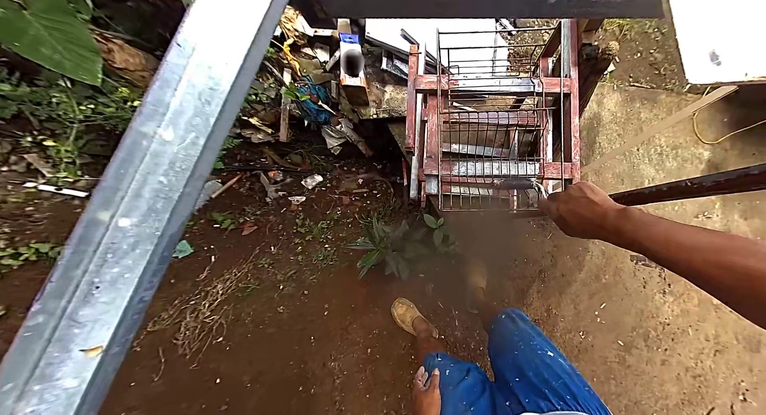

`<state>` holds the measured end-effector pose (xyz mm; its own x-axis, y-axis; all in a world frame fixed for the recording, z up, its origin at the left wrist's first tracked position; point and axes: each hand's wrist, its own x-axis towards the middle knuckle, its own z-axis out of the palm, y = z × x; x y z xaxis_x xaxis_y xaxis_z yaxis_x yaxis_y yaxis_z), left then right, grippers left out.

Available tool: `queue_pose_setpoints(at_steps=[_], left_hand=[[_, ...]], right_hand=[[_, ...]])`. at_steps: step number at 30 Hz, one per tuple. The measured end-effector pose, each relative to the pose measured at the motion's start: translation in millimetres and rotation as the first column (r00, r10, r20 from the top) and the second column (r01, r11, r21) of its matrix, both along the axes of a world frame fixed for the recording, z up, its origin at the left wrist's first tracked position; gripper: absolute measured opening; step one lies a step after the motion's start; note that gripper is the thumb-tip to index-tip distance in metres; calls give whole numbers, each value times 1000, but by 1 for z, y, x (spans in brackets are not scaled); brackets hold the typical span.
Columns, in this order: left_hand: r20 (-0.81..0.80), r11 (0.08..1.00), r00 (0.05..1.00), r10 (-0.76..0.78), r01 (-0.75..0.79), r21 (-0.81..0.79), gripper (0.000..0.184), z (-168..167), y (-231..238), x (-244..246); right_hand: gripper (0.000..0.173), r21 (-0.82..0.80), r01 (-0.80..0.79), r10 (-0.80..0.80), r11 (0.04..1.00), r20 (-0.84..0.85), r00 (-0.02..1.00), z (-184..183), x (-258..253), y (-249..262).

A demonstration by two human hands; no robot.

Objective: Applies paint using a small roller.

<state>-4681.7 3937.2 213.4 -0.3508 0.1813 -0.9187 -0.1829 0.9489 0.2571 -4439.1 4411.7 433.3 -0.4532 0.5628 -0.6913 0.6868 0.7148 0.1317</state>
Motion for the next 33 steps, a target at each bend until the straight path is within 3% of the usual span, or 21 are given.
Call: queue_pose_setpoints(at_steps=[4, 8, 11, 14, 16, 17, 18, 19, 20, 21, 23, 25, 27, 31, 33], left_hand=[[6, 1000, 1000, -13, 13, -7, 66, -3, 2, -1], [-23, 998, 998, -56, 55, -5, 65, 0, 12, -5], [-30, 999, 998, -49, 49, 2, 66, 8, 21, -3], [53, 990, 994, -95, 89, 113, 63, 31, 47, 5], [177, 950, 958, -225, 176, 257, 53, 61, 87, 25], [249, 917, 919, -305, 213, 337, 49, 84, 116, 38], [313, 873, 869, -383, 230, 430, 48, 108, 149, 54], [358, 822, 821, -445, 216, 527, 50, 130, 182, 71], [386, 779, 792, -473, 172, 603, 55, 148, 214, 88], [404, 754, 788, -465, 113, 647, 60, 164, 243, 106], [380, 738, 845, -376, 25, 675, 57, 187, 288, 135], [296, 764, 915, -273, 19, 645, 45, 195, 320, 151], [211, 793, 955, -210, 41, 608, 35, 193, 340, 157], [176, 870, 972, -158, 53, 490, 33, 178, 370, 162], [204, 905, 973, -112, 15, 425, 33, 178, 384, 168]], right_hand=[[16, -7, 29, -29, 1000, 58, 998, 23, 7, -19], [19, -29, 85, -83, 996, 38, 996, -31, 8, 10], [17, 2, 141, -141, 990, 17, 990, -37, 5, 16], [17, 98, 407, -376, 908, -239, 895, -4, 27, -8], [21, 11, 645, -532, 764, -555, 640, 10, 47, -44], [25, -157, 747, -628, 646, -666, 403, 8, 53, -69], [27, -387, 786, -713, 483, -695, 96, 3, 51, -95], [24, -593, 740, -737, 317, -645, -201, -4, 42, -117], [19, -745, 641, -710, 185, -552, -437, -11, 29, -134], [16, -843, 531, -659, 85, -447, -605, -17, 15, -147], [15, -925, 380, -536, 20, -331, -777, -26, -10, -161], [21, -939, 340, -492, 55, -322, -809, -29, -23, -159], [27, -936, 347, -561, 55, -316, -765, -26, -21, -146], [54, -828, 551, -865, 108, -351, -358, -17, 30, -133], [59, -795, 598, -896, 99, -332, -293, -21, 64, -143]])
